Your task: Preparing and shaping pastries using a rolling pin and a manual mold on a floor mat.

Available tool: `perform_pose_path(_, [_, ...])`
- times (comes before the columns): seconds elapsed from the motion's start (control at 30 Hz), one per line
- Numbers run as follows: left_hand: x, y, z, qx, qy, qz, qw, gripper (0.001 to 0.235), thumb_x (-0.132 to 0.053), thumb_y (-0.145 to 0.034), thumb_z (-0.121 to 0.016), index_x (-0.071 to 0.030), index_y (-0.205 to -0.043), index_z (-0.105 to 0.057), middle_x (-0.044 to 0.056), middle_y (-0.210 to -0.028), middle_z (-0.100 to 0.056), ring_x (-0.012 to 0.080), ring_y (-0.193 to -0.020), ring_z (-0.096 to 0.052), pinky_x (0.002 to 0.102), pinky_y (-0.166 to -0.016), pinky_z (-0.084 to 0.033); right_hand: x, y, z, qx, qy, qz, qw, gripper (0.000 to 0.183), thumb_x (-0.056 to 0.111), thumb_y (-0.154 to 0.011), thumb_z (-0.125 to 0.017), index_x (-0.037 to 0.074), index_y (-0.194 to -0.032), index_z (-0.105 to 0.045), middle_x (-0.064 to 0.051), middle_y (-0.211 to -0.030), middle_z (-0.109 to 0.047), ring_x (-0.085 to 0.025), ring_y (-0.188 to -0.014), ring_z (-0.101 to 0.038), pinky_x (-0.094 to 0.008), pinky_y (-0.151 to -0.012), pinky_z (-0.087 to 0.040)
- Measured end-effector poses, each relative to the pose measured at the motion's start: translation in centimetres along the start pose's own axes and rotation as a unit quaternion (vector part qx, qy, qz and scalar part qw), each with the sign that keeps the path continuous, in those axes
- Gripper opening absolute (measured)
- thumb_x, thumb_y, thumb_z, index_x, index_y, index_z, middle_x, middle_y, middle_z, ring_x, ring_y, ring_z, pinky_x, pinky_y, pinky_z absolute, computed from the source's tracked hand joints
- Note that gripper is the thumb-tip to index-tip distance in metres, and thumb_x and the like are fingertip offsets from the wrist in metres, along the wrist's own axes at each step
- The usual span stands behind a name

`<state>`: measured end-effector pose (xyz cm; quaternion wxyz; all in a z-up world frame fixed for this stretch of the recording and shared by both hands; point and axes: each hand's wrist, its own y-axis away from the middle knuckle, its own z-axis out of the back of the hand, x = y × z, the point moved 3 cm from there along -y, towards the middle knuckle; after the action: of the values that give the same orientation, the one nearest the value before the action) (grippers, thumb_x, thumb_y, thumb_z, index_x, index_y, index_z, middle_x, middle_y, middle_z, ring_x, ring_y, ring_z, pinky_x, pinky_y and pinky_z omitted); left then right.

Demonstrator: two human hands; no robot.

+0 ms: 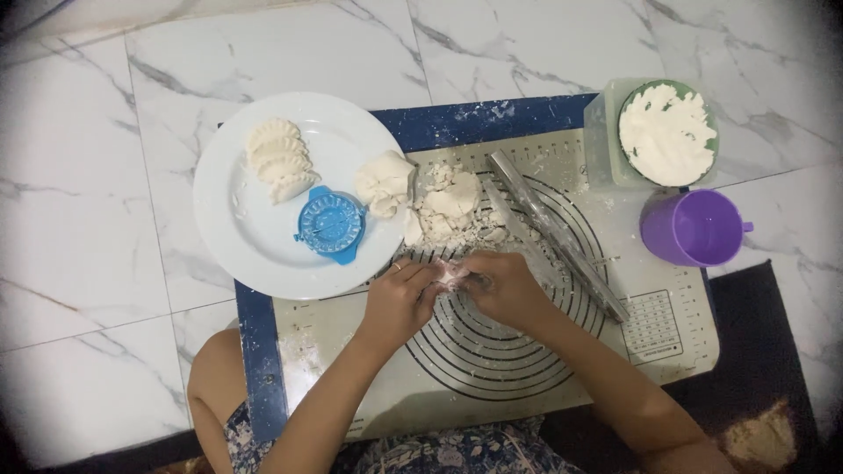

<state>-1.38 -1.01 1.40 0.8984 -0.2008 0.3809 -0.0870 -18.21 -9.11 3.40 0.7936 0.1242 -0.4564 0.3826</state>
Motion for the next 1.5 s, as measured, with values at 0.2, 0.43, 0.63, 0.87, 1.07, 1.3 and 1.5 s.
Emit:
perform_pose_path(0.2, [-0.4, -0.5, 0.3, 0.001, -0.019, -0.008, 1.0, 0.01, -0.012, -0.085, -0.077, -0.005, -0.092, -0.076, 0.013, -0.082, -0.075, 0.0261, -0.074, -0.071, 0.032, -0.067, -0.057, -1.1, -0.2, -0.5, -0.018, -0.044, -0.011, 0.999, 0.011, -0.004, -0.085, -0.072, 0.006, -0.087, -0.069, -0.014, -0.078, -0.076, -0.028, -0.067, -0.074, -0.039, -0.056, -0.055])
perform_pose_path(0.43, [-0.5, 0.0, 0.2, 0.018, -0.05, 0.008, 0.999, 0.013, -0.014, -0.089, -0.072, -0.005, -0.098, -0.073, 0.015, -0.076, -0.072, 0.0298, -0.075, -0.069, 0.037, -0.065, -0.057, -1.0, 0.2, 0.0, -0.002, -0.014, 0.01, 1.0, 0.008, 0.01, -0.091, -0.075, 0.004, -0.094, -0.07, -0.018, -0.084, -0.076, -0.031, -0.075, -0.075, -0.042, -0.065, -0.058])
perform_pose_path(0.63, [-1.0, 0.2, 0.7, 0.035, -0.099, -0.019, 0.994, 0.019, -0.019, -0.092, -0.068, -0.01, -0.109, -0.072, 0.011, -0.08, -0.074, 0.024, -0.083, -0.069, 0.031, -0.07, -0.057, 1.4, 1.7, -0.4, -0.01, 0.09, 0.019, 0.996, 0.038, 0.038, -0.104, -0.056, 0.002, -0.106, -0.069, -0.018, -0.086, -0.072, -0.033, -0.08, -0.075, -0.044, -0.067, -0.063])
perform_pose_path(0.87, [-2.2, -0.1, 2.2, 0.08, -0.077, -0.038, 0.993, 0.033, -0.028, -0.085, -0.077, -0.01, -0.112, -0.073, 0.011, -0.098, -0.077, 0.0258, -0.097, -0.068, 0.034, -0.081, -0.058, 1.8, 2.8, -0.5, 0.005, 0.159, 0.014, 0.987, 0.032, 0.03, -0.106, -0.053, 0.001, -0.101, -0.065, -0.018, -0.081, -0.067, -0.035, -0.076, -0.074, -0.041, -0.064, -0.061])
perform_pose_path(1.07, [-1.6, 0.5, 1.2, 0.058, -0.041, 0.012, 0.997, 0.027, -0.018, -0.083, -0.08, -0.002, -0.105, -0.072, 0.016, -0.084, -0.075, 0.0295, -0.088, -0.07, 0.037, -0.075, -0.06, 2.4, 1.9, -1.0, -0.047, 0.171, 0.104, 0.979, 0.024, 0.025, -0.099, -0.068, 0.002, -0.104, -0.07, -0.013, -0.099, -0.072, -0.028, -0.095, -0.074, -0.036, -0.079, -0.062])
perform_pose_path(1.3, [0.0, 0.9, 0.8, 0.035, 0.017, 0.041, 0.998, 0.025, -0.012, -0.081, -0.079, -0.006, -0.104, -0.073, 0.013, -0.073, -0.074, 0.0278, -0.071, -0.07, 0.037, -0.063, -0.058, 1.1, 1.0, -1.8, -0.08, 0.066, 0.063, 0.993, 0.019, 0.023, -0.092, -0.076, 0.004, -0.093, -0.072, -0.015, -0.08, -0.071, -0.033, -0.078, -0.074, -0.041, -0.066, -0.061])
perform_pose_path(1.5, [0.4, 1.1, 0.4, 0.015, -0.008, 0.013, 1.0, 0.022, -0.016, -0.08, -0.079, -0.009, -0.101, -0.074, 0.008, -0.076, -0.076, 0.0235, -0.075, -0.07, 0.031, -0.064, -0.058, 1.1, 0.9, -1.9, -0.098, 0.012, 0.021, 0.995, 0.016, 0.021, -0.092, -0.074, 0.006, -0.086, -0.072, -0.013, -0.072, -0.071, -0.029, -0.065, -0.072, -0.037, -0.058, -0.057])
